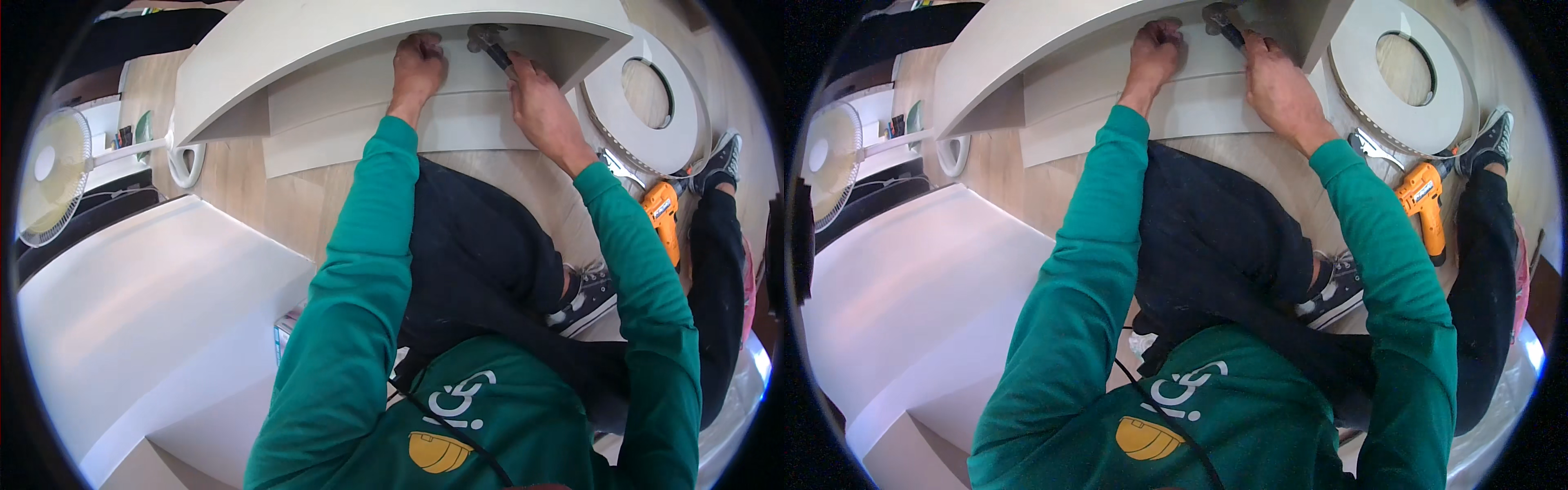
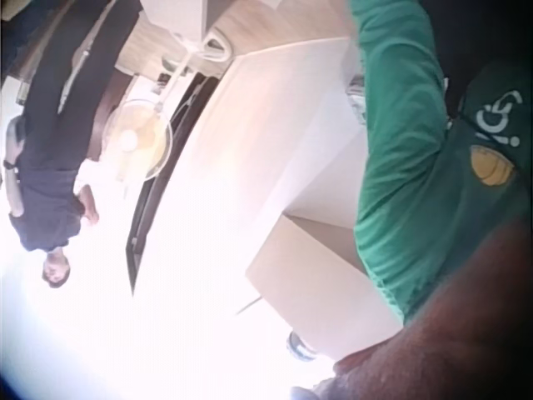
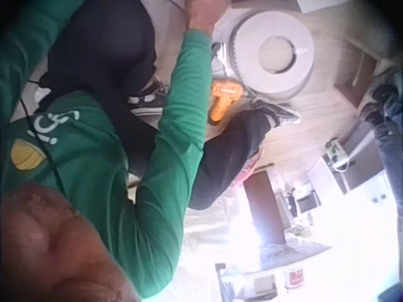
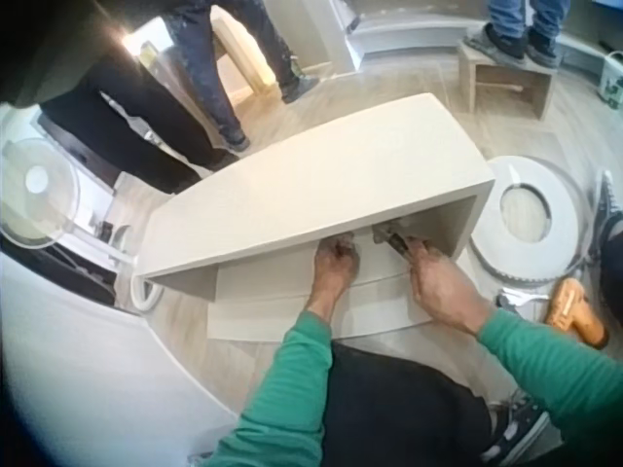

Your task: The person assembles a wooden shelf by hammering nails into the back panel, drilling screws into the sides, and cutting a strip of edging material to fit.

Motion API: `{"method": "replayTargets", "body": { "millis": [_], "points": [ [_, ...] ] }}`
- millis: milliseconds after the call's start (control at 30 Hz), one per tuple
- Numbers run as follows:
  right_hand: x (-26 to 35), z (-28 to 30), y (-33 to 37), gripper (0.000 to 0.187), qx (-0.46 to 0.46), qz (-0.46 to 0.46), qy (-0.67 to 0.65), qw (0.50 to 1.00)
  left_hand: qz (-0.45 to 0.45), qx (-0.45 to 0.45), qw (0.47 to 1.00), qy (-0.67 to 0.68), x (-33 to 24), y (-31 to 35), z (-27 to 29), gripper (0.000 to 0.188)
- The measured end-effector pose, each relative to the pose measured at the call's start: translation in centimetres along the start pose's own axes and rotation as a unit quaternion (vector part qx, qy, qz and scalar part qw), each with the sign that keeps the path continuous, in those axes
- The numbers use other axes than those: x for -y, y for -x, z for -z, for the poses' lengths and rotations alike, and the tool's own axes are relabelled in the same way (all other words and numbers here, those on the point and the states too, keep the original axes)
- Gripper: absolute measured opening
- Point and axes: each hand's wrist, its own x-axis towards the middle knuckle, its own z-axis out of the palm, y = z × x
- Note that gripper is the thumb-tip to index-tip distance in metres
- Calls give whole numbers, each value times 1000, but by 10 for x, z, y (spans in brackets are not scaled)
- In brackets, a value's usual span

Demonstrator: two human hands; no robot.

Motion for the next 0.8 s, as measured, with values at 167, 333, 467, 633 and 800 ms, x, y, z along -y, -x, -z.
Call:
{"method": "replayTargets", "body": {
  "millis": [167,333,467,633,800],
  "points": [
    [7,-3,-4,45,-12,14,42,999,18,-2,999,35,12,-3,0,28],
    [0,-10,0,47,-1,20,81,996,44,33,998,33,-1,-4,-3,30],
    [10,-11,-6,46,56,12,80,995,46,22,998,44,16,-7,9,30],
    [3,14,-17,44,68,21,63,995,27,13,999,18,-4,-2,3,29],
    [13,28,-18,45,30,1,49,998,27,46,999,11,-8,-2,7,28]
  ]
}}
